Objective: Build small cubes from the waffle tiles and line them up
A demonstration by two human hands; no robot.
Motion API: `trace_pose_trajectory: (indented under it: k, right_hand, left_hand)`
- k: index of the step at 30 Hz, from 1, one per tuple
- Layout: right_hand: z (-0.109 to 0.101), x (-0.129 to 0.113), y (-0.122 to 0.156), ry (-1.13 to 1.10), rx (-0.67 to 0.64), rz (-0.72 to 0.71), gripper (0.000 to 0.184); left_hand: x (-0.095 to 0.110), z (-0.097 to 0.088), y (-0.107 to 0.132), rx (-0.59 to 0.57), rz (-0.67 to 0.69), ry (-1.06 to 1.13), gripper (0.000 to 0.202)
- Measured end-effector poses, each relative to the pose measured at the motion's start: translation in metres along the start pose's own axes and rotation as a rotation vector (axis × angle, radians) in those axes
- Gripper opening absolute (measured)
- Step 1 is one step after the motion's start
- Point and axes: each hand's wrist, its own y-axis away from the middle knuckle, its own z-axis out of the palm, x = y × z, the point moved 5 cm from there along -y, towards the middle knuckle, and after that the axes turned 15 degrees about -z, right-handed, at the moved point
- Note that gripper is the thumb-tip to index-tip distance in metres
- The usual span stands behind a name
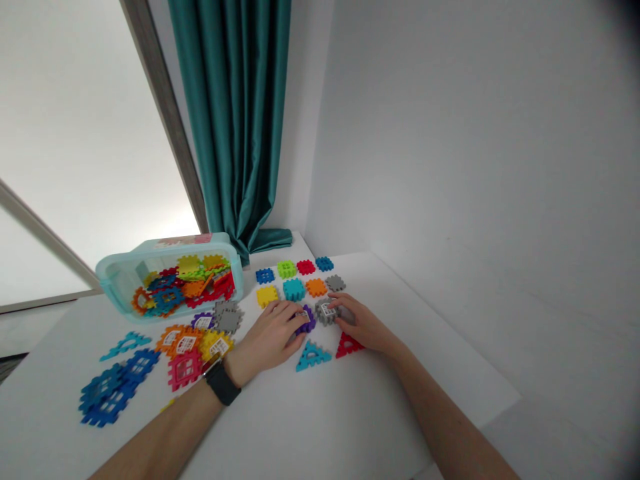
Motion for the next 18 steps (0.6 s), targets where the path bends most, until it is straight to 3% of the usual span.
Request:
trace_pose_trajectory:
  k: [6,11,18]
  right_hand:
    - [-0.003,-0.004,0.0,0.023,-0.014,-0.009,0.03]
    - [-0.011,-0.01,0.005,0.094,0.05,-0.018,0.03]
    - [-0.008,-0.045,-0.001,0.29,0.019,-0.164,0.039]
  left_hand:
    - [0.0,0.0,0.0,-0.011,0.003,-0.006,0.021]
    - [0.002,-0.002,0.001,-0.009,0.02,-0.014,0.025]
    - [0.003,-0.018,0.006,-0.016,0.039,-0.068,0.036]
